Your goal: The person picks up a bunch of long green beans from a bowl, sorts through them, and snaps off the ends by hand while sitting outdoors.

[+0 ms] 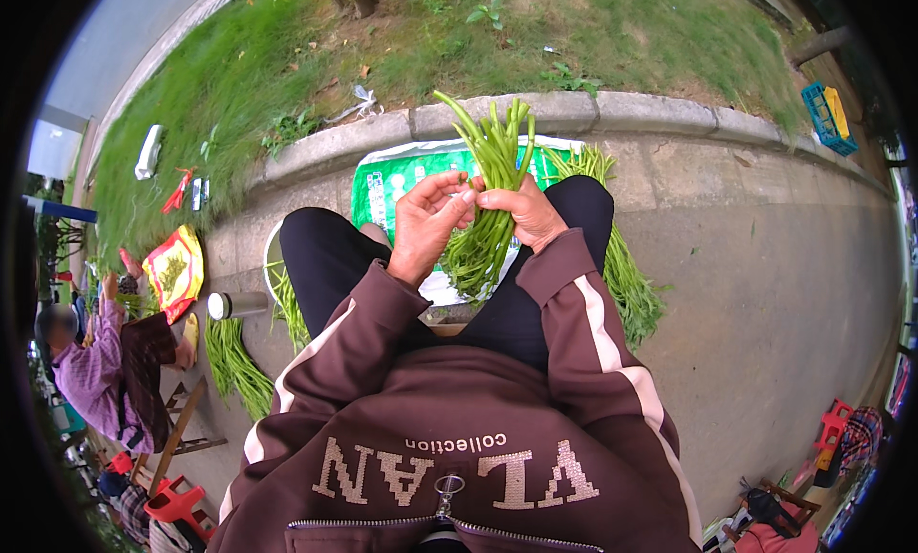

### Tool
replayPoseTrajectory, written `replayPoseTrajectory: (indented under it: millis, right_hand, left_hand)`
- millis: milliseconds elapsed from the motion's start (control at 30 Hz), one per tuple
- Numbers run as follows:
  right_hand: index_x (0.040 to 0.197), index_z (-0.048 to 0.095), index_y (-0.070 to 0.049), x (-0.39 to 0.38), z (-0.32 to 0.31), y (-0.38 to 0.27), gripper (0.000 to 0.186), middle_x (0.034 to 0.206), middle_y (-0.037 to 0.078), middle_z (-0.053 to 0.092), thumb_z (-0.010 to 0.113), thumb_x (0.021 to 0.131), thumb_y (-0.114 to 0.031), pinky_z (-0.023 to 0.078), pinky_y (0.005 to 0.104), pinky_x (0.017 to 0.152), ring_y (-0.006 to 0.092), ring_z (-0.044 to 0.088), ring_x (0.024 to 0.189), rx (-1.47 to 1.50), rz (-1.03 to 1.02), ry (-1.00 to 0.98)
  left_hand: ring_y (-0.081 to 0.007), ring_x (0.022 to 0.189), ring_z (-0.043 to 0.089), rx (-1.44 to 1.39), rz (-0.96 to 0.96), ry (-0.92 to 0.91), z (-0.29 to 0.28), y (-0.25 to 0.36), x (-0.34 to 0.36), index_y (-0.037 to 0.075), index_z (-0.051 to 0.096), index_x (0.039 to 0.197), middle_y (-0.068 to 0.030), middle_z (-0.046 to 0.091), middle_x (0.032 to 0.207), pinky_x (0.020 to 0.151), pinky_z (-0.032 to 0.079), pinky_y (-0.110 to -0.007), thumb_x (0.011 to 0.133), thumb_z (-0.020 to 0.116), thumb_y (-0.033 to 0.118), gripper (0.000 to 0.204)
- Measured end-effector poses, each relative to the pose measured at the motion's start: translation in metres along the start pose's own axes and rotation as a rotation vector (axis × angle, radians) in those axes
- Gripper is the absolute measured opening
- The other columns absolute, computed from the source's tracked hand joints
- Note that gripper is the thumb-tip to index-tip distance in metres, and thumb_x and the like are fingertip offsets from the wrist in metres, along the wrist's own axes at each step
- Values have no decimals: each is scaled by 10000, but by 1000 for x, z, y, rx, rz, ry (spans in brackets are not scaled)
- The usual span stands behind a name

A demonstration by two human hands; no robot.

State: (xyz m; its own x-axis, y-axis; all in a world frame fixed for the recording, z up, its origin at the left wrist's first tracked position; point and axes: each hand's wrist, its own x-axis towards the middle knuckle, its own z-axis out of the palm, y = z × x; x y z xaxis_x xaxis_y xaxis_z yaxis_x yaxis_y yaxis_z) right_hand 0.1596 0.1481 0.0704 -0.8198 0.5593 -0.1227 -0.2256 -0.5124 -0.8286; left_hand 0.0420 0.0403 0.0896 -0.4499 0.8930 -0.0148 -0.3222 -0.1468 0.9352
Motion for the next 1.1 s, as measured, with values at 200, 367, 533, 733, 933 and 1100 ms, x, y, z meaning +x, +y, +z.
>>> replayPoseTrajectory:
  millis: [200, 367, 533, 733, 933, 1100]
  right_hand:
    - [1114, 519, -19, 0, 1, -1, 430, 955, 56, 586, 632, 700, -42, 471, 302, 779, 158, 579, 844, 26, 25, -96]
    - [1127, 486, -4, -3, 12, -8, 463, 902, 85, 576, 626, 692, -78, 479, 334, 764, 200, 583, 793, 23, 21, -120]
    - [1049, 514, -8, -3, 1, -5, 382, 861, 84, 575, 631, 691, -71, 475, 339, 749, 203, 586, 757, 42, -5, -80]
    - [942, 537, -4, -8, -8, -7, 267, 826, 79, 563, 618, 689, -30, 463, 376, 722, 228, 575, 736, 297, -82, -102]
    - [940, 577, -43, -14, -22, -8, 255, 876, 96, 598, 596, 689, 2, 437, 380, 721, 189, 576, 761, 475, -152, -246]
    - [945, 586, -39, -17, -23, -10, 259, 894, 98, 605, 595, 689, 1, 437, 381, 710, 185, 578, 755, 464, -143, -243]
  left_hand:
    - [-88, 622, 583, -9, 26, 31, 3, 10, 14, -19, 564, 996, -67, 631, 788, 532, 483, -217, 831, 617, 32, 180]
    - [-86, 613, 582, 13, 8, 100, 11, 28, 26, -10, 566, 951, -61, 619, 757, 528, 484, -208, 830, 610, 17, 132]
    - [-104, 639, 598, 36, 45, 77, 0, 30, 34, -14, 587, 968, -70, 633, 818, 585, 497, -221, 836, 626, 67, 160]
    - [-70, 510, 533, 280, -45, 180, -42, 10, 27, -8, 625, 859, -51, 628, 697, 479, 436, -199, 840, 646, 162, 173]
    - [-63, 543, 524, 825, -42, 56, -61, -1, 22, 14, 618, 925, -55, 623, 759, 509, 437, -228, 810, 664, 154, 188]
    - [-76, 757, 548, 565, 58, -127, -37, 1, 17, 31, 542, 1161, -52, 609, 991, 680, 472, -236, 811, 640, 58, 364]
